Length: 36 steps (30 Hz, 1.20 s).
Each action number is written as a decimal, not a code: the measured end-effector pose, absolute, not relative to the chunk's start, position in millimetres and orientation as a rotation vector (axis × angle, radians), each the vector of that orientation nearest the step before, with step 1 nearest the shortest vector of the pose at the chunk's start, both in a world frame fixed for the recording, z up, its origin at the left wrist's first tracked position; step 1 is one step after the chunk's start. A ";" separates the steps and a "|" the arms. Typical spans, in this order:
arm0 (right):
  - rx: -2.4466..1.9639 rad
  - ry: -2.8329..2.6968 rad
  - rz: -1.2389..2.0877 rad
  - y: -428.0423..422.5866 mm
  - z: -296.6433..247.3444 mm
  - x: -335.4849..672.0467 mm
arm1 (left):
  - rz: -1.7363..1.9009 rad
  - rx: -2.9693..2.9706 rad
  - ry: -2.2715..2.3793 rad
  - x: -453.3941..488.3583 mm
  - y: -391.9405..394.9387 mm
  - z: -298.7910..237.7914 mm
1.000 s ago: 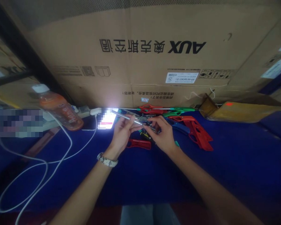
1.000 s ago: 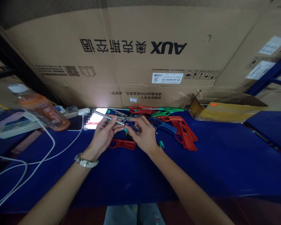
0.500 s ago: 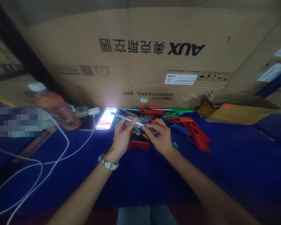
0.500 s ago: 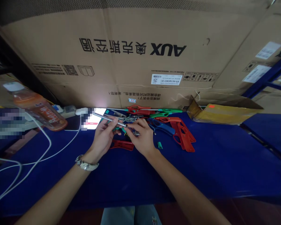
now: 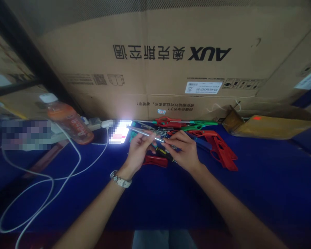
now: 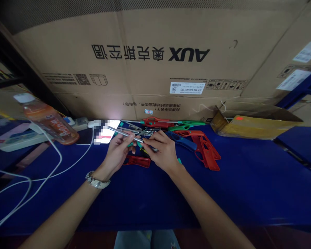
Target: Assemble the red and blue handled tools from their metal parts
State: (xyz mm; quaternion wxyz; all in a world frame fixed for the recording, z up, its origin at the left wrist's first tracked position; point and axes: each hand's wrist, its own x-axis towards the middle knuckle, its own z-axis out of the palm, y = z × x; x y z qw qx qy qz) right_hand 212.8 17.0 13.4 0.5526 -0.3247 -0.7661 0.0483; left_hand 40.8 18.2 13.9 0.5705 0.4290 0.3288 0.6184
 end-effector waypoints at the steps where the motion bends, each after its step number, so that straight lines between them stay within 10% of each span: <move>1: -0.769 -1.804 0.127 16.3 13.6 213.4 | 1.441 1.003 0.762 41.0 17.9 14.1; 36: -0.898 -1.631 0.306 3.2 11.4 205.3 | 1.497 1.615 1.167 38.5 17.2 9.7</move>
